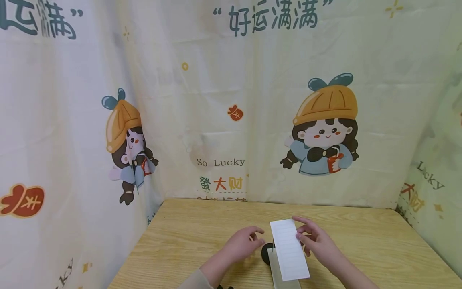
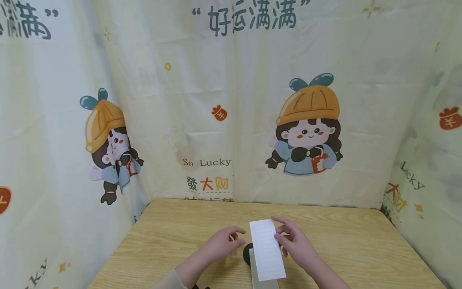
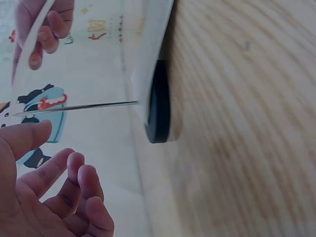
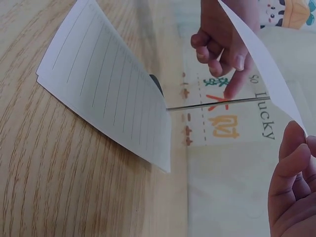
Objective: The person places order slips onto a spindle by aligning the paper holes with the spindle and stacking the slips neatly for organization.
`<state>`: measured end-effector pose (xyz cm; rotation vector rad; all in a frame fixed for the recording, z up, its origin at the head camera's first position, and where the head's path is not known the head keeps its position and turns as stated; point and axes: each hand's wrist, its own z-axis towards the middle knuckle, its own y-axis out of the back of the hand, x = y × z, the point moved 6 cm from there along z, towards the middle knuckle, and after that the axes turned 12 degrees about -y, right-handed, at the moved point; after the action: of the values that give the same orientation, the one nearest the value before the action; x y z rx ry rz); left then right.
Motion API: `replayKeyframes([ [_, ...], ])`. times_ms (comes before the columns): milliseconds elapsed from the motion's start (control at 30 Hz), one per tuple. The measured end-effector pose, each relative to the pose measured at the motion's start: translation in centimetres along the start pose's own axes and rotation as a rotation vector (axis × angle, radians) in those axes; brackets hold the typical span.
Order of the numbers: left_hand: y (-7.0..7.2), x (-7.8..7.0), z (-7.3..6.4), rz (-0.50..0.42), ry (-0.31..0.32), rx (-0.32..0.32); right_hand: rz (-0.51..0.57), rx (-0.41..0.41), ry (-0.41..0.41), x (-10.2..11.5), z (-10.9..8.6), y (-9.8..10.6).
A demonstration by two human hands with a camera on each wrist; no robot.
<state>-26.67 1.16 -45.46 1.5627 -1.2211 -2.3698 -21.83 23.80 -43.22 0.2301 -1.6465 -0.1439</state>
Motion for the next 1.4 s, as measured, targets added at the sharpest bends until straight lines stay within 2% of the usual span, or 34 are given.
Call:
replayKeyframes([
  [233, 0.5, -1.1, 0.3, 0.02, -0.019, 0.001, -0.006, -0.003, 0.001, -0.1, 0.2, 0.0],
  [600, 0.9, -1.8, 0.8, -0.031, -0.025, -0.044, -0.013, -0.001, -0.011, -0.2, 0.4, -0.2],
  [700, 1.0, -2.0, 1.0, -0.077, -0.022, -0.055, -0.007, -0.003, -0.011, -0.2, 0.4, -0.2],
  [900, 0.6, -2.0, 1.4, -0.247, 0.025, -0.076, -0.001, -0.007, -0.02, -0.4, 0.6, -0.2],
  [1033, 0.3, -2.0, 2.0, -0.304, 0.047, -0.11, 0.002, -0.012, -0.03, -0.7, 0.7, -0.3],
  [1167, 0.1, -2.1, 2.4, -0.304, 0.051, -0.143, 0.006, -0.012, -0.029, -0.7, 0.8, -0.4],
  [1400, 0.0, -2.8, 2.7, -0.252, 0.024, -0.151, 0.013, -0.015, -0.013, -0.5, 0.7, -0.5],
])
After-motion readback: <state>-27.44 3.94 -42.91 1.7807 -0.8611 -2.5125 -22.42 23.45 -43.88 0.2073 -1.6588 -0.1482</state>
